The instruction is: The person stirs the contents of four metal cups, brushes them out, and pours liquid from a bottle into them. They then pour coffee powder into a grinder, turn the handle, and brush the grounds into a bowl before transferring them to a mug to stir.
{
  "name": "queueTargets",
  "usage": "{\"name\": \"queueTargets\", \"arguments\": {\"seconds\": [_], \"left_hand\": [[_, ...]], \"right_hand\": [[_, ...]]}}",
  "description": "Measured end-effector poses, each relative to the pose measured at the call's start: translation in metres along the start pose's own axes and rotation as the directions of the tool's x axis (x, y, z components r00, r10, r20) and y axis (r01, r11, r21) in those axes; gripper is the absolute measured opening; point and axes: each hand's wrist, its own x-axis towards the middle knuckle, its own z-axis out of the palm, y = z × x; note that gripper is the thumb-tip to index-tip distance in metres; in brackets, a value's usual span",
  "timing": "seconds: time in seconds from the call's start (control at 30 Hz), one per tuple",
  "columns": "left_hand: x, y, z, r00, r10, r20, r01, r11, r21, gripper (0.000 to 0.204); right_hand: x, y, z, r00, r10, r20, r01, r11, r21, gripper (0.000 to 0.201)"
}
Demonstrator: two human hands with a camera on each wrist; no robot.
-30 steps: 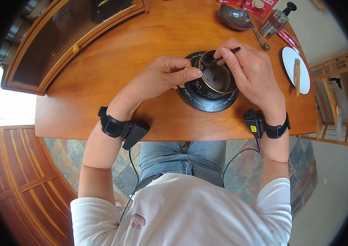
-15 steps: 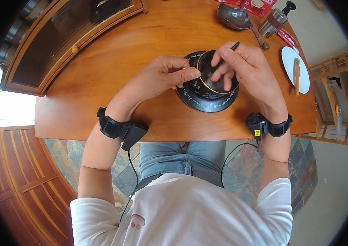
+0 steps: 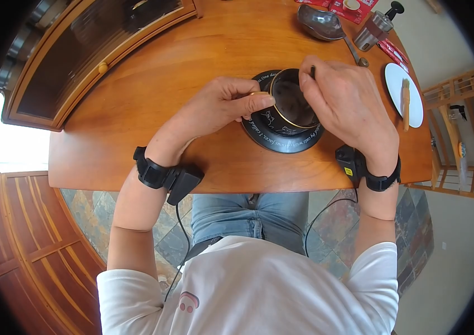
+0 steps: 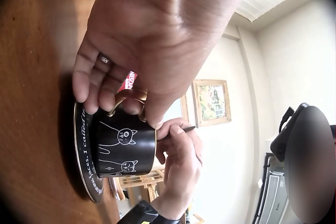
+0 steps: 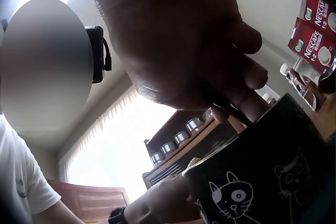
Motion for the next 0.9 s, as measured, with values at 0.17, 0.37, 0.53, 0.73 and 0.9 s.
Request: {"name": "queueTargets", "arguments": {"seconds": [0.17,0.37,0.53,0.73,0.9], "left_hand": [[0.001,-0.004,0.001,0.999,0.047,-0.006,-0.047,0.999,-0.026,0.029],[0.001,-0.004,0.000,0.998,0.062,-0.005,-0.062,0.997,-0.041,0.028],[0.000,0.004,0.000,1.000,-0.009,0.017,0.009,1.000,0.000,0.033],[0.001,0.000,-0.001,1.000,0.000,0.011,-0.001,1.000,0.026,0.034],[0.000,0.001,-0.001,1.000,0.008,0.022,-0.008,1.000,0.019,0.033]], "right_hand": [[0.005,0.004,0.001,0.993,0.005,0.116,-0.028,0.979,0.202,0.023],[0.006,0.012,0.014,0.875,0.245,0.417,-0.484,0.454,0.748,0.029],[-0.003,0.010,0.024,0.917,0.389,0.087,-0.316,0.577,0.754,0.026],[-0.004,0.010,0.008,0.997,0.022,-0.069,-0.016,0.996,0.086,0.019],[-0.002,0.020,0.009,0.995,0.025,0.098,-0.056,0.944,0.326,0.021]]}}
